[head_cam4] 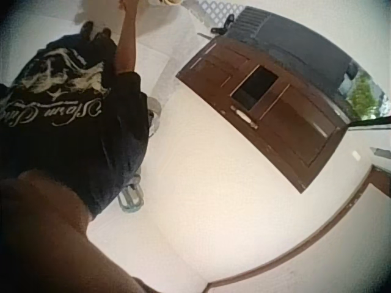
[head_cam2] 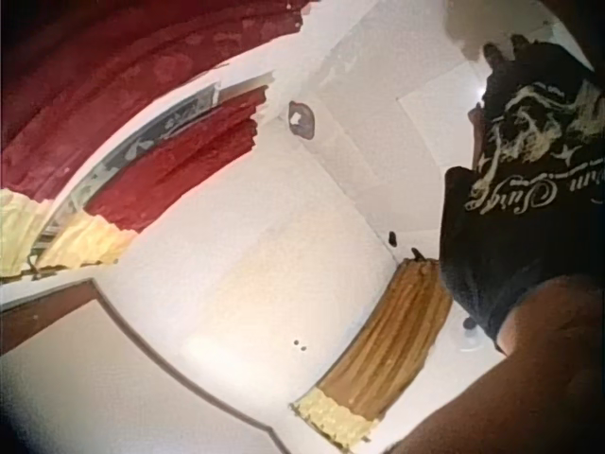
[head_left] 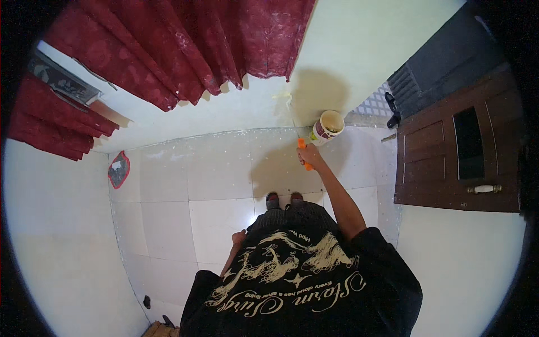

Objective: The person paints a wall using a paint roller, dipping the roller into a paint bucket to load it with paint before applying it to the wall.

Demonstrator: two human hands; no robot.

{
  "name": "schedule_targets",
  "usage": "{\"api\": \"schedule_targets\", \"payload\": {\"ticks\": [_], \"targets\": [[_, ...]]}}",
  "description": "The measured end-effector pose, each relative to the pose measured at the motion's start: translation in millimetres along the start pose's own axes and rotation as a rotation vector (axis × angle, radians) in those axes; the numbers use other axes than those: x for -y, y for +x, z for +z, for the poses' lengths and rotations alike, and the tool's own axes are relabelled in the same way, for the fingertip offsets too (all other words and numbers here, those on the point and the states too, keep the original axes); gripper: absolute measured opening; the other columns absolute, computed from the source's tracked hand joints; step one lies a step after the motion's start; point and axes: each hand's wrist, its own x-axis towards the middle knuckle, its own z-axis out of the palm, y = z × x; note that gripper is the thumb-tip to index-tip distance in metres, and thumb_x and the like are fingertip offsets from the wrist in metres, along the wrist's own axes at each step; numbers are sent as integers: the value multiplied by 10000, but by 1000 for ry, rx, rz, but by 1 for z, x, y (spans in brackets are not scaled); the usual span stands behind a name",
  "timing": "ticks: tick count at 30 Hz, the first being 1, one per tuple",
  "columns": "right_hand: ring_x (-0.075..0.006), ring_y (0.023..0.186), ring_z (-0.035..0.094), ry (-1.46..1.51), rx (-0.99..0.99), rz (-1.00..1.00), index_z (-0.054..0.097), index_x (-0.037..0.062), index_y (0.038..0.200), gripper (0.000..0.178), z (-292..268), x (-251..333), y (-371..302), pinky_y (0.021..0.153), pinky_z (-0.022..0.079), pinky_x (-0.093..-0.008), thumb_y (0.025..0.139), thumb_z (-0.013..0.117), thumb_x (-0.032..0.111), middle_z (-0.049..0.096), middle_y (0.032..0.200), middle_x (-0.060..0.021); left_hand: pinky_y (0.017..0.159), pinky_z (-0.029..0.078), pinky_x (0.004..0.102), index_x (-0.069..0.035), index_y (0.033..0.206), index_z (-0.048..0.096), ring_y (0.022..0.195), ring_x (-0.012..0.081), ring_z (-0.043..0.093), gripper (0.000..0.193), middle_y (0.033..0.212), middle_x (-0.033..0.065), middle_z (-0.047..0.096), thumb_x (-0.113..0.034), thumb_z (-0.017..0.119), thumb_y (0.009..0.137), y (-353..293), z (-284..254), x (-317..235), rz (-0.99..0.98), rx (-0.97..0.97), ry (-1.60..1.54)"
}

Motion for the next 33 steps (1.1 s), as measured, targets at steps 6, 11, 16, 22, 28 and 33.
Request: {"api": "schedule_targets", "payload": {"ticks": [6, 11, 16, 22, 28, 33], "targets": [[-133, 350, 421, 113, -32, -23, 454, 31, 564, 212, 6, -36, 5, 340, 353, -268, 736, 524, 132, 444, 466, -46, 499, 450, 401, -57, 931, 530, 594, 274, 599, 277, 664, 136, 608, -286, 446, 800, 17, -2, -2, 74, -40, 54], [-128, 344, 402, 198, -97, 66, 445, 39, 590, 210, 2, -41, -21, 340, 346, -268, 752, 505, 158, 430, 465, -40, 486, 444, 396, -61, 894, 519, 581, 266, 593, 244, 645, 127, 599, -274, 492, 778, 11, -18, -15, 86, -96, 48], [-123, 361, 402, 342, -63, 65, 423, 53, 586, 207, -12, -26, 1, 344, 339, -263, 751, 499, 153, 409, 460, -33, 473, 438, 391, -65, 857, 509, 567, 258, 588, 223, 626, 118, 590, -262, 537, 755, -8, -31, -22, 137, -153, 67], [-142, 377, 434, 342, -9, 93, 456, 25, 630, 187, -4, -7, -7, 362, 364, -291, 766, 515, 139, 443, 477, -49, 487, 440, 420, -81, 849, 517, 571, 286, 591, 211, 598, 114, 586, -269, 508, 754, -15, -10, -14, 110, -213, 52], [-133, 388, 441, 391, 9, 38, 444, 28, 624, 197, -16, 3, -15, 363, 359, -282, 761, 527, 144, 444, 481, -34, 484, 445, 411, -87, 811, 526, 570, 283, 590, 186, 604, 113, 585, -261, 508, 750, -4, -17, -9, 205, -240, 31], [-129, 398, 445, 374, 19, 14, 448, 22, 635, 184, -37, -4, 1, 364, 359, -278, 759, 519, 139, 453, 494, -35, 485, 446, 405, -74, 789, 523, 564, 282, 583, 190, 605, 112, 582, -257, 526, 737, -4, -50, -40, 4, -178, 12]]}}
